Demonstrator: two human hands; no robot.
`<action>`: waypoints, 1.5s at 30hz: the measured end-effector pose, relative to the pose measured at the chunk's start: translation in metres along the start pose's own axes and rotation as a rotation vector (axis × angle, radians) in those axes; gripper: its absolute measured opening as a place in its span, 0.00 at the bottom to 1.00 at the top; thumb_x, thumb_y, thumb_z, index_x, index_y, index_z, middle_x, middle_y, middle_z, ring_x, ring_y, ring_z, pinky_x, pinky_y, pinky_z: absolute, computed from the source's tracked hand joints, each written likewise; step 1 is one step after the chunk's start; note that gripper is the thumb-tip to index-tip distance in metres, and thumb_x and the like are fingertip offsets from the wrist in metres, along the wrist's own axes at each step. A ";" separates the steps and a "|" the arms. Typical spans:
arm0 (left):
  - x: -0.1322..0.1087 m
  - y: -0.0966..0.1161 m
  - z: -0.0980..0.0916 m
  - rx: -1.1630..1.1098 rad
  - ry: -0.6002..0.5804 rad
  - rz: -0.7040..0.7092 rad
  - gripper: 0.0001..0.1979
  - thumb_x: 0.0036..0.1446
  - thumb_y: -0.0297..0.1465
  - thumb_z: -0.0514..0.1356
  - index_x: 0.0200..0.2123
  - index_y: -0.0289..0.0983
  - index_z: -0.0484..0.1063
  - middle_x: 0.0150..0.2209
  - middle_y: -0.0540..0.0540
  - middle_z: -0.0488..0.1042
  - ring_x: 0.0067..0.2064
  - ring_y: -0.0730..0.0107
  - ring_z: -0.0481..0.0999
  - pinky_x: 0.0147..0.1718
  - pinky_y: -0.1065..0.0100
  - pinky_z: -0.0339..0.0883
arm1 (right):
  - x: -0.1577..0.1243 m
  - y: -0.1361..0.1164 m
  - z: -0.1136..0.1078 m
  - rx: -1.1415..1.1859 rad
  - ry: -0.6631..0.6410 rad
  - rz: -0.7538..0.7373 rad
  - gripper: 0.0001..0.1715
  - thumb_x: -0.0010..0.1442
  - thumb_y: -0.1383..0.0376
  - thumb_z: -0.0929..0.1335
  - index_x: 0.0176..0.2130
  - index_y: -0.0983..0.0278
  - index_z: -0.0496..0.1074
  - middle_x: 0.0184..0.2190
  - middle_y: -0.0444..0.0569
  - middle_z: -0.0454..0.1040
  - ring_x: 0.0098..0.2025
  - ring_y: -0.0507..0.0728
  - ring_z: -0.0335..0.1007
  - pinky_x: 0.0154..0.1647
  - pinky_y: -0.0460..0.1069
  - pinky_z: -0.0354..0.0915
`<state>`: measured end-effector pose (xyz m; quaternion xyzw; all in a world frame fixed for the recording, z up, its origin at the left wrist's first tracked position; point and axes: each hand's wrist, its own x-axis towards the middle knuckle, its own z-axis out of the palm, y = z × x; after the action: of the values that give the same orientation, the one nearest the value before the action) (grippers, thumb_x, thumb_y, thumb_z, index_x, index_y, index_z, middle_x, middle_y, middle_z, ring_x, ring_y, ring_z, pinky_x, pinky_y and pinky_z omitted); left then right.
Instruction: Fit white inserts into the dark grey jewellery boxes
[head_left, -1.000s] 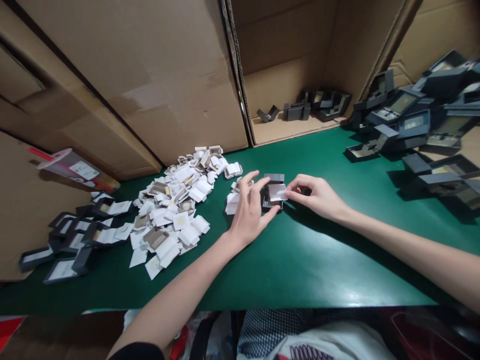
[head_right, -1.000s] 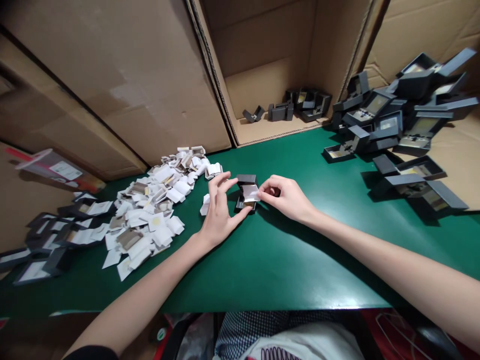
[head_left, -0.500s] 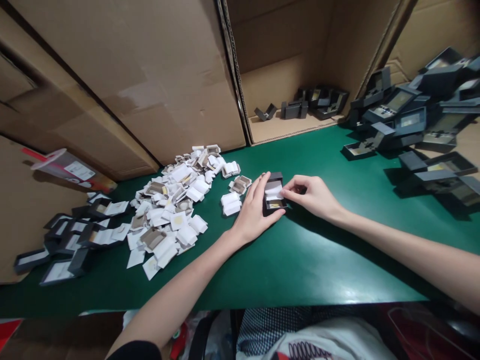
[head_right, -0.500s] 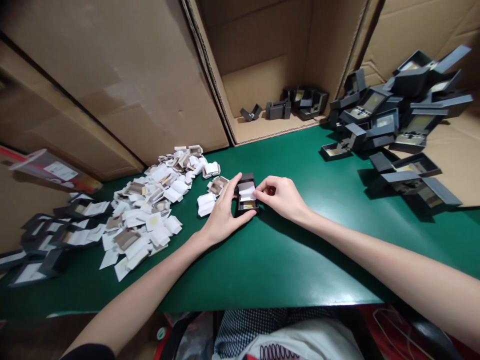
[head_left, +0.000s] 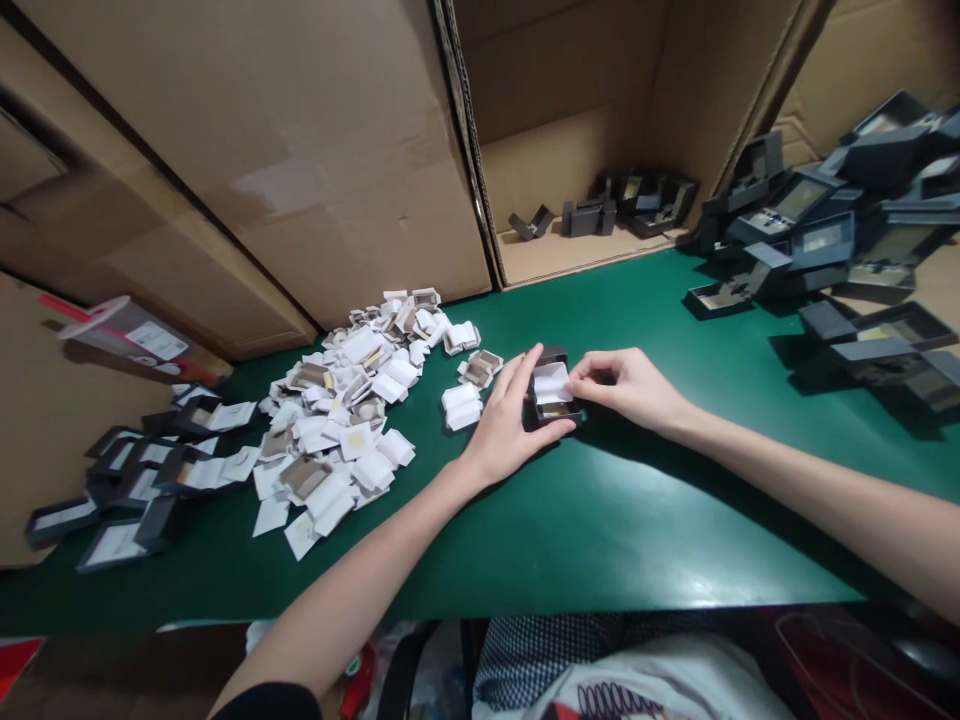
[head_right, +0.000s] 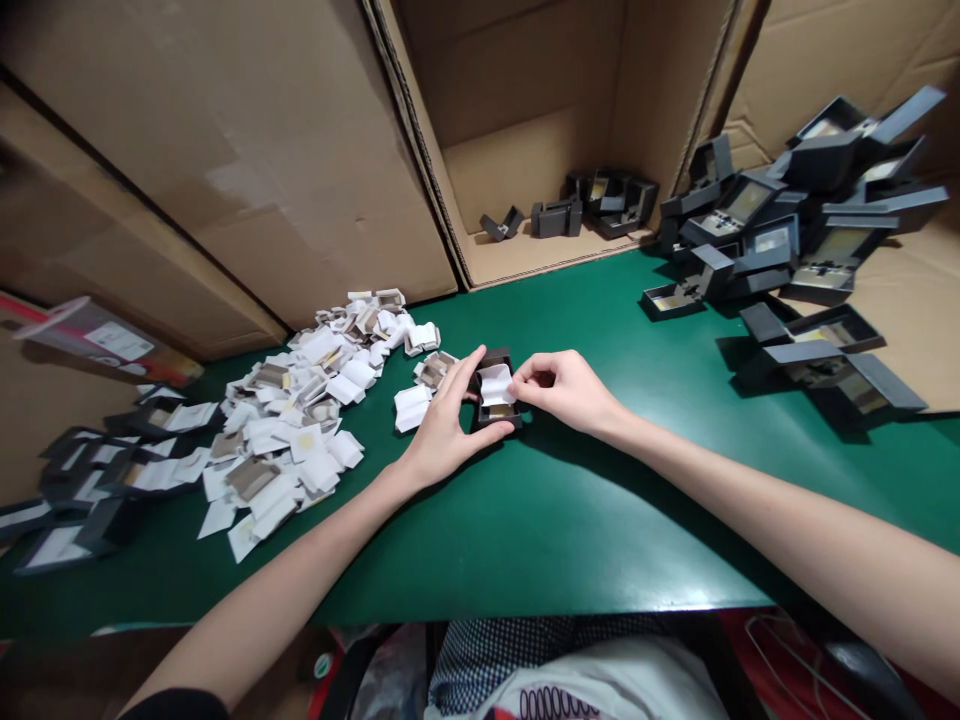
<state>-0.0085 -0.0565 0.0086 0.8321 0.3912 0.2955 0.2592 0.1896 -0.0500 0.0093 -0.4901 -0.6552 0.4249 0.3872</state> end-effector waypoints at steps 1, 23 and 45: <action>0.000 0.000 0.000 0.000 -0.003 0.001 0.41 0.54 0.42 0.64 0.65 0.47 0.45 0.64 0.42 0.54 0.63 0.55 0.57 0.59 0.54 0.59 | 0.000 0.000 0.000 0.008 -0.007 0.005 0.13 0.50 0.58 0.68 0.26 0.66 0.72 0.18 0.40 0.62 0.23 0.49 0.55 0.26 0.47 0.52; -0.003 0.003 0.001 0.105 -0.006 0.091 0.42 0.54 0.40 0.64 0.66 0.47 0.43 0.61 0.40 0.53 0.63 0.52 0.56 0.58 0.52 0.59 | -0.010 -0.008 -0.003 -0.488 -0.085 -0.322 0.12 0.57 0.58 0.67 0.32 0.64 0.76 0.16 0.41 0.64 0.19 0.48 0.55 0.25 0.46 0.50; -0.005 0.005 0.003 0.231 -0.022 0.287 0.42 0.55 0.38 0.63 0.67 0.47 0.42 0.60 0.39 0.54 0.60 0.51 0.58 0.56 0.50 0.60 | -0.019 -0.010 0.008 -0.950 -0.129 -0.382 0.16 0.62 0.63 0.60 0.35 0.62 0.76 0.27 0.51 0.78 0.22 0.53 0.65 0.24 0.49 0.43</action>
<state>-0.0065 -0.0638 0.0082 0.9069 0.2970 0.2732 0.1213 0.1832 -0.0713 0.0141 -0.4563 -0.8763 0.0313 0.1512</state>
